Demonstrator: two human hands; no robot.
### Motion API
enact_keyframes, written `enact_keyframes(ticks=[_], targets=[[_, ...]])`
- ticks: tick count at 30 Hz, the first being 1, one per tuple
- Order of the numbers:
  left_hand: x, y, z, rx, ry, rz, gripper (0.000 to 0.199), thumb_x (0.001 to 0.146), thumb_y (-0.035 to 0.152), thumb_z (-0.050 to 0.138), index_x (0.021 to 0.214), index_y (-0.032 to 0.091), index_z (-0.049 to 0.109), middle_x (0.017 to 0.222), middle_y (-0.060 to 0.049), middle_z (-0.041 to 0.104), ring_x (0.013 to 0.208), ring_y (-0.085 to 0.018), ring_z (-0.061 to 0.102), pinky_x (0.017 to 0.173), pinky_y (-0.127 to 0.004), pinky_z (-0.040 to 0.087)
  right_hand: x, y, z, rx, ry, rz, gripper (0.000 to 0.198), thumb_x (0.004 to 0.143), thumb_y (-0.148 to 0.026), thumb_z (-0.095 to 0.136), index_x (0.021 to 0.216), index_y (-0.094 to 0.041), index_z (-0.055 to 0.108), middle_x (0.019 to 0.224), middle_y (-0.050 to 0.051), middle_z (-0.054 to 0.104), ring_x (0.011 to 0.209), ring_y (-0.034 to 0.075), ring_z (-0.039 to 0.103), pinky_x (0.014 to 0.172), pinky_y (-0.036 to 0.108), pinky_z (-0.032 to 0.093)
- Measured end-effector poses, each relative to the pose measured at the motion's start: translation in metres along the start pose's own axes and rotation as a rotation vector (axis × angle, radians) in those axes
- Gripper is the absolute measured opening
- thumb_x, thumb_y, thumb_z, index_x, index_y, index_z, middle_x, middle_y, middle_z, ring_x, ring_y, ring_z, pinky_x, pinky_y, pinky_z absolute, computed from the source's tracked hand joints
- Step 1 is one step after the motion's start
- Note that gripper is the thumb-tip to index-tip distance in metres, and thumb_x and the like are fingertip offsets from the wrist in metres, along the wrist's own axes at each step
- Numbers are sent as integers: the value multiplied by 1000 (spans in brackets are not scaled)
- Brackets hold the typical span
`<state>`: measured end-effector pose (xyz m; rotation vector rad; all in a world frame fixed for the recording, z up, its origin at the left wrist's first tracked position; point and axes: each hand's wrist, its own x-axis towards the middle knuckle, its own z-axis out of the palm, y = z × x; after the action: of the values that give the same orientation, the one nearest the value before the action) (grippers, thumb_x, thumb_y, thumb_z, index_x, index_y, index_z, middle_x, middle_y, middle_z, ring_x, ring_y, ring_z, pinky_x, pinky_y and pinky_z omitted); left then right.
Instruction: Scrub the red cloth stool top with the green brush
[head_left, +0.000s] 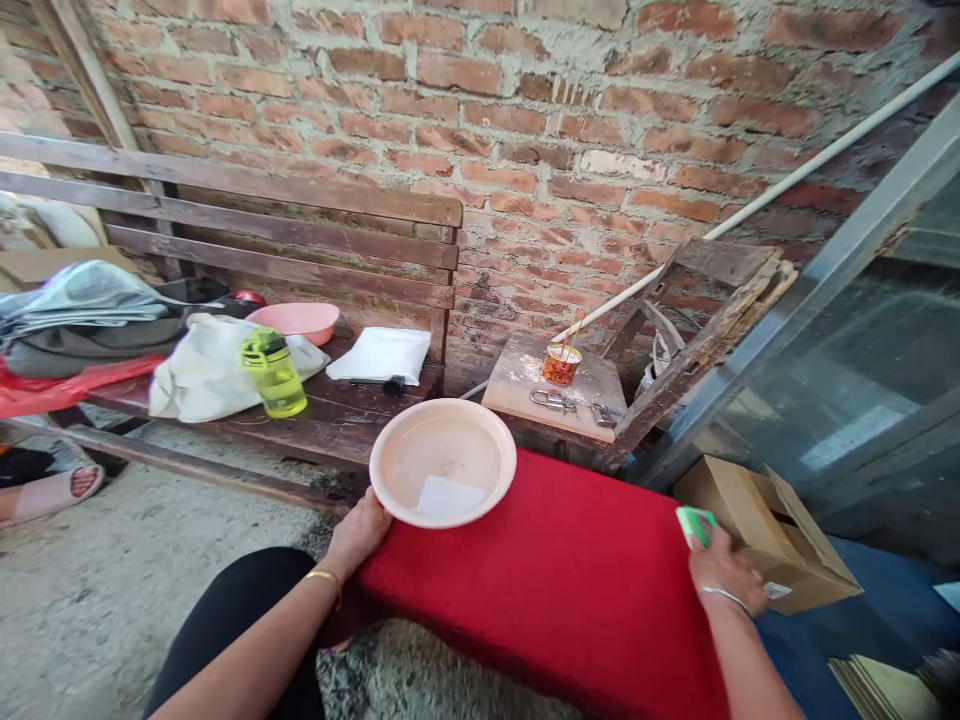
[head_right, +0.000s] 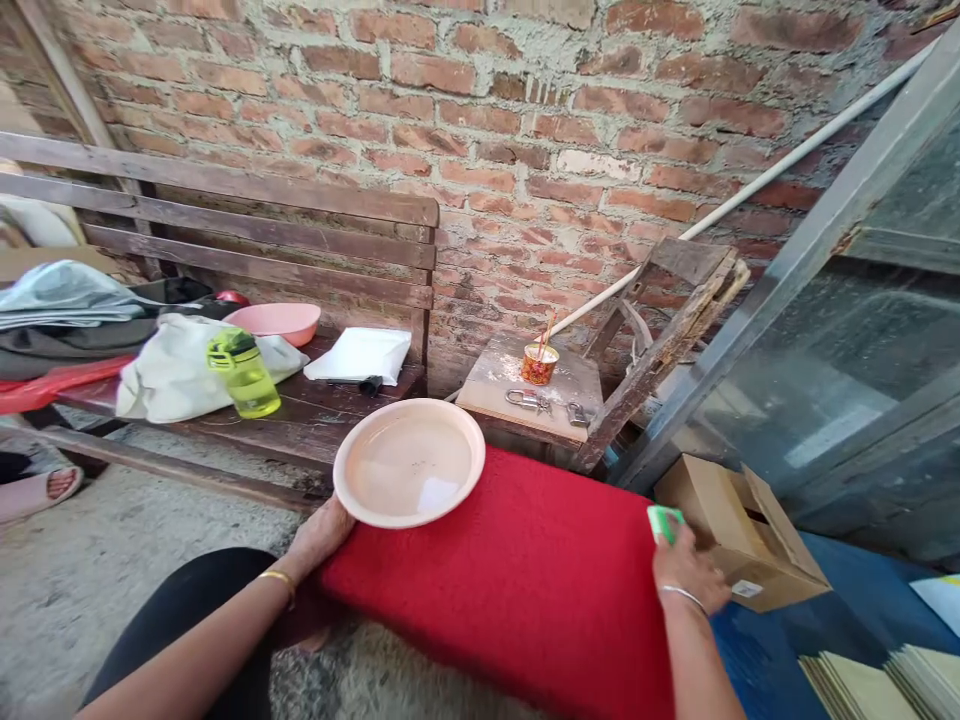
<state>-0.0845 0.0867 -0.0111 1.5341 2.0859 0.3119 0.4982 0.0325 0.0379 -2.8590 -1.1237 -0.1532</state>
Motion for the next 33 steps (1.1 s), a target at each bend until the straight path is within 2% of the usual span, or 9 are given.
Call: enact_keyframes(ticks=[3, 5, 10, 15, 21, 24, 27, 30, 33], targets=[[-3, 6, -2, 0, 19, -3, 47, 97, 50, 35, 131, 18, 46, 125, -18, 65, 118, -31, 63, 96, -43, 46, -5, 21, 7, 63, 18, 47, 67, 95, -53, 23, 145, -18, 49, 99, 26, 67, 90, 42, 67, 66, 53, 44], [-5, 8, -2, 0, 32, -3, 48, 97, 52, 35, 130, 19, 46, 124, -18, 66, 117, -31, 63, 95, -42, 46, -23, 9, 11, 139, 2, -52, 71, 94, -57, 21, 146, -17, 46, 98, 24, 68, 88, 39, 67, 71, 52, 47], [-8, 11, -5, -4, 37, -7, 45, 99, 51, 33, 128, 19, 47, 127, -18, 64, 119, -31, 62, 96, -43, 45, -102, -86, 0, 229, -94, -386, 63, 97, -52, 20, 143, -16, 44, 113, 16, 68, 94, 30, 67, 80, 41, 49], [-10, 13, -7, -10, 36, -7, 44, 99, 50, 34, 127, 18, 47, 127, -20, 64, 121, -31, 61, 97, -44, 45, -160, -186, -21, 215, -158, -472, 52, 101, -44, 25, 142, -17, 43, 115, 15, 68, 100, 26, 66, 83, 37, 48], [-8, 11, -7, -32, 4, -10, 46, 98, 51, 33, 128, 17, 46, 130, -20, 63, 123, -32, 59, 98, -44, 44, -179, -242, -16, 160, -152, -545, 43, 97, -39, 45, 135, -21, 51, 113, 16, 66, 105, 27, 64, 86, 38, 45], [-7, 10, -7, -38, -18, -14, 46, 98, 51, 33, 128, 18, 45, 130, -19, 63, 121, -33, 60, 96, -45, 45, -177, -242, -12, 124, -132, -578, 46, 96, -39, 48, 139, -24, 48, 116, 15, 64, 109, 27, 61, 90, 39, 43], [-7, 9, -6, -25, -12, -15, 46, 97, 52, 33, 126, 18, 47, 126, -19, 65, 119, -33, 62, 94, -46, 46, -163, -223, -11, 59, -94, -558, 46, 98, -43, 43, 140, -24, 49, 115, 15, 64, 108, 28, 61, 90, 40, 43], [-7, 10, -5, -15, 9, -14, 49, 96, 55, 33, 126, 18, 46, 123, -20, 66, 116, -34, 63, 93, -46, 46, -136, -180, -9, -9, -52, -478, 46, 98, -43, 40, 138, -22, 49, 110, 16, 65, 103, 29, 63, 85, 41, 44], [-7, 11, -5, -3, 15, -21, 50, 96, 57, 32, 123, 18, 47, 122, -19, 66, 117, -34, 63, 93, -46, 46, -103, -112, -1, -41, 2, -346, 50, 98, -46, 37, 139, -20, 49, 104, 18, 66, 96, 31, 65, 79, 41, 46]])
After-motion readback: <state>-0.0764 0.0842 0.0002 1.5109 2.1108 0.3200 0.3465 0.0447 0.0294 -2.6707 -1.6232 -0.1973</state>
